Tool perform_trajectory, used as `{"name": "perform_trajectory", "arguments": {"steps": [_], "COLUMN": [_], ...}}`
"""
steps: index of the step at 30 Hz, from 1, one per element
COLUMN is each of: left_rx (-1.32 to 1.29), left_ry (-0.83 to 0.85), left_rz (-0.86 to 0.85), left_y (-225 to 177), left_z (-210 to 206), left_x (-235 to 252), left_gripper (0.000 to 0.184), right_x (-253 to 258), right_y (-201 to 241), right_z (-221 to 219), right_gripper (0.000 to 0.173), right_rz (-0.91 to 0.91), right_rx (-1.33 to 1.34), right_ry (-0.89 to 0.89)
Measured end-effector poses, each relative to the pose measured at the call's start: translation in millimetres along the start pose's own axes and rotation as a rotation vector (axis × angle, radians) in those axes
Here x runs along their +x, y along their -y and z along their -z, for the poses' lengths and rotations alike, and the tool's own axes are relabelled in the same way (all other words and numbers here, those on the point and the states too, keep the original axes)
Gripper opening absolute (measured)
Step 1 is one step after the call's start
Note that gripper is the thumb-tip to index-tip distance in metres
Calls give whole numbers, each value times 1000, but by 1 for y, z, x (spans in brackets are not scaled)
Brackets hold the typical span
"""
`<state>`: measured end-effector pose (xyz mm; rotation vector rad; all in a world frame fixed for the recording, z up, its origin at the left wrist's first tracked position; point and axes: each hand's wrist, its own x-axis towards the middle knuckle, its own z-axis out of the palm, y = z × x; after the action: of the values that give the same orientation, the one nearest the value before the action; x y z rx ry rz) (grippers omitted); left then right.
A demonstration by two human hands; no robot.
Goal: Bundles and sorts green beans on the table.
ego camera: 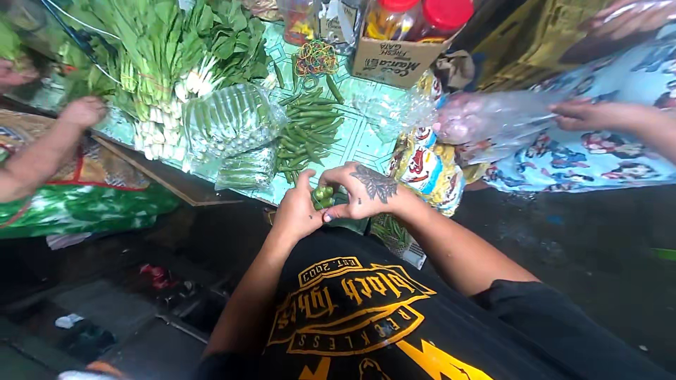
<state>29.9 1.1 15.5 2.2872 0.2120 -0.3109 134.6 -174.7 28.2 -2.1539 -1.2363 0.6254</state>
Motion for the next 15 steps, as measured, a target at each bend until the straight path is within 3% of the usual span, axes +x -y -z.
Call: {"name": "perform_trajectory", "arguments": {"steps": [4, 6, 9, 11, 13, 15], "left_rx": [-83, -378, -1088, -1345, -1374, -1143], "left_ry": [27, -9, -90, -109, -143, -200], "left_rz": [-2, 24, 142, 151, 15, -173], "left_y": [1, 1, 4, 3, -4, -13], "left_z": [-7, -12, -21, -21, -22, -22], "left_x": [-1, 1, 5, 5, 3, 3], "left_gripper": [63, 51, 42, 42, 43, 49], "right_x": [-6, -11, -31, -39, -38, -33], "right_y": [1, -2, -19, -25, -17, -8], "right_z": [6, 2, -13, -30, -49, -61], "right_gripper": [40, 44, 40, 27, 21, 35], "right_rz": [-77, -81, 70, 260, 306, 256], "right_rx": [-73, 49, 725, 1296, 1655, 1767], "right_ry": [106, 43, -97, -154, -309, -450]}}
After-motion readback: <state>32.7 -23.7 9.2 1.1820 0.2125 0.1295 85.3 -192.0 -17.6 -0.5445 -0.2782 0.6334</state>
